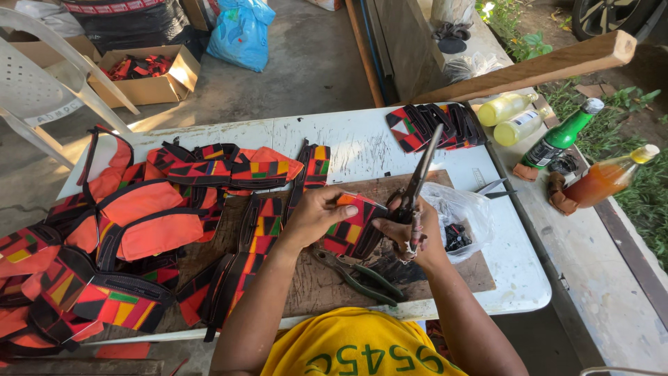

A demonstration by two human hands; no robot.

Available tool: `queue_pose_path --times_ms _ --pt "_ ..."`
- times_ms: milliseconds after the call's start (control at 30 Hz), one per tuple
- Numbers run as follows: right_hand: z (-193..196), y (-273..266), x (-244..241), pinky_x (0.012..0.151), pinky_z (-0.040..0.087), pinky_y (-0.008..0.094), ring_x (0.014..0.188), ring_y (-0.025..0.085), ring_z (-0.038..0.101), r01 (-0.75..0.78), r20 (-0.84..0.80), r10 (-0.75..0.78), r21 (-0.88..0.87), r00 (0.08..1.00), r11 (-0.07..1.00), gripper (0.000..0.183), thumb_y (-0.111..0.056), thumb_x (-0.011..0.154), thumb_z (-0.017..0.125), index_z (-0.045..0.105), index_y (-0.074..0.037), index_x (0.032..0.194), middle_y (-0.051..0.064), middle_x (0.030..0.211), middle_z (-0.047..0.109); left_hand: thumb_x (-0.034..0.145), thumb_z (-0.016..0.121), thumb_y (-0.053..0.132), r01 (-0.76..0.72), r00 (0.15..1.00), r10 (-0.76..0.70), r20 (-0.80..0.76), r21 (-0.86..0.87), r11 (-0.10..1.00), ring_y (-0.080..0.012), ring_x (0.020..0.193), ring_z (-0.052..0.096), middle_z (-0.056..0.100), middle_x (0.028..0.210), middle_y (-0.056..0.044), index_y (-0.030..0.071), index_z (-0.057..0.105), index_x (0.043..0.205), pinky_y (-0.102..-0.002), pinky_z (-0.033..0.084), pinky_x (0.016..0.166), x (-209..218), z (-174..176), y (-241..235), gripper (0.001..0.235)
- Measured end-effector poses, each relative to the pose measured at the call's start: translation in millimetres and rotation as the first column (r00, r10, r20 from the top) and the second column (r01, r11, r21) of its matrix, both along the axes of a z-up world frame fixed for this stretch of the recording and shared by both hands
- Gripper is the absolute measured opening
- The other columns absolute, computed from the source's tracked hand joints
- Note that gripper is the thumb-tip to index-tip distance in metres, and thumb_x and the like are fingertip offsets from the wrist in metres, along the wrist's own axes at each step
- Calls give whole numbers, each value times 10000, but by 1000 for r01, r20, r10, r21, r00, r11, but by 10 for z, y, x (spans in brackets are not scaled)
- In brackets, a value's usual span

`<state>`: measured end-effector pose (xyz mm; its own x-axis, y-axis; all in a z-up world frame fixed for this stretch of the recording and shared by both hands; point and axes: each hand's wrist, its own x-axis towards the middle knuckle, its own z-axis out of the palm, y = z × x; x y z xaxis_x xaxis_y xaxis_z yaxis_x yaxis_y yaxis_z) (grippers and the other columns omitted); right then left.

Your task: The person trims excess fabric and threads from small patterned pouches using shears. They handle each pouch one at a time, cut along the edges, and place the finished items on the table. The work continues with multiple pouches in a repetitive sequence.

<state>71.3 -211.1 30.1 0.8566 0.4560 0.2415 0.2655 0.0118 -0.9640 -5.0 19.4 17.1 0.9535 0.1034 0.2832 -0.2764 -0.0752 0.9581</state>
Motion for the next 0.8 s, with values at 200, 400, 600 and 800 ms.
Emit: queue_pose_path --times_ms 200,400,600,800 --pt "-186 -16 29 629 487 263 712 85 588 -29 20 28 59 999 998 346 -143 755 909 620 -71 931 -11 843 648 918 799 167 36 999 -38 -30 -59 998 -27 741 574 678 820 41 26 759 1013 -226 474 636 30 -30 -172 174" --pt "-2 -330 108 672 541 385 727 250 671 -35 253 125 -331 959 943 412 -351 814 800 539 -39 881 79 795 614 902 816 214 9 999 -12 44 81 997 -12 678 526 631 722 63 67 771 984 -223 416 575 -135 -17 -79 174" --pt "407 -545 31 709 516 486 890 393 642 167 569 360 -673 739 720 457 -432 807 671 576 -12 963 175 950 613 896 820 194 25 992 -47 114 185 982 -30 717 570 666 785 35 45 750 990 -221 461 621 -237 182 -12 189" --pt "540 -542 -25 719 530 472 887 349 681 178 507 414 -768 756 615 447 -444 815 669 592 -32 971 138 969 651 892 828 188 18 992 -45 119 217 976 -45 686 528 618 750 18 31 740 962 -238 423 597 -256 283 -59 194"
